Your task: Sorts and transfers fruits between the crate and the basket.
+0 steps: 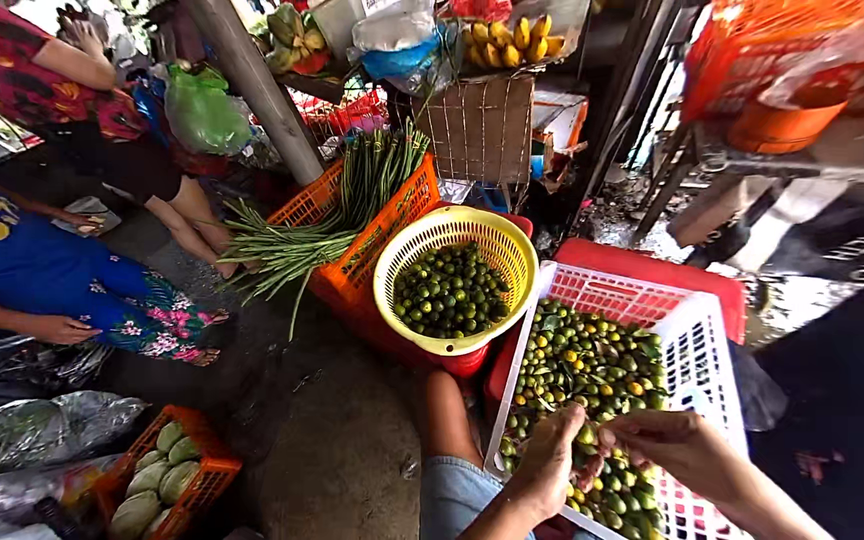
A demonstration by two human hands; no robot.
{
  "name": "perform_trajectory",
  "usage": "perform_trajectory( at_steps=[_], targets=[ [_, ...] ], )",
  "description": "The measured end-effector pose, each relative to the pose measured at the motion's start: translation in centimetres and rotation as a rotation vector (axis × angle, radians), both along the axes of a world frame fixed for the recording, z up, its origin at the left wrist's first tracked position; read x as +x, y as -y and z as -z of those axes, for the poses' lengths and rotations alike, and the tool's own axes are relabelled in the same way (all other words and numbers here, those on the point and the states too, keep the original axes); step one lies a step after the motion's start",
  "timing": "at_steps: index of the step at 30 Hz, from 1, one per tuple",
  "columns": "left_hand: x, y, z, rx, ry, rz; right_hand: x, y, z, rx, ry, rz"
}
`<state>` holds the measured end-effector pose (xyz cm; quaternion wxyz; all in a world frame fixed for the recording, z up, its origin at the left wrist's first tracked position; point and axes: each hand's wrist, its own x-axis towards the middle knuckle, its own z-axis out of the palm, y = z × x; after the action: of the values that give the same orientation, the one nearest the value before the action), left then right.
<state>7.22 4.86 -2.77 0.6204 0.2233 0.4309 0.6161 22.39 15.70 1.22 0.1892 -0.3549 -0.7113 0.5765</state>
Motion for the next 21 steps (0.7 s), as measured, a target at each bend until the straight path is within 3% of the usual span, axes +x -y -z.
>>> perform_trajectory(
  at_steps=[2,5,8,12,15,17,21],
  targets=[
    [-0.3,0.0,0.0,-0.032,0.094,-0.018,1.0,-1.8,-0.7,0.157,0.010,0.110],
    [-0.8,0.0,0.0,-0.034,0.392,-0.083,3.7,-6.9,-1.6,0.420,0.248,0.432],
    [-0.6,-0.7,-0.4,-0.093,0.575,-0.177,7.4,-12.3,1.5,0.402,0.410,0.653],
    [0.0,-1.1,-0.9,-0.123,0.561,-0.234,10.5,-16.9,8.5,0.175,0.591,0.646],
    [-0.5,-1.1,-0.9,-0.132,0.636,-0.233,11.8,-19.2,12.7,0.183,0.642,0.489],
    [-0.8,-0.9,-0.5,-0.091,0.716,-0.212,12.0,-19.7,13.1,0.223,0.627,0.473],
    [-0.9,-0.7,0.5,-0.006,0.794,-0.139,10.9,-18.7,9.0,0.245,0.507,0.557]
  ],
)
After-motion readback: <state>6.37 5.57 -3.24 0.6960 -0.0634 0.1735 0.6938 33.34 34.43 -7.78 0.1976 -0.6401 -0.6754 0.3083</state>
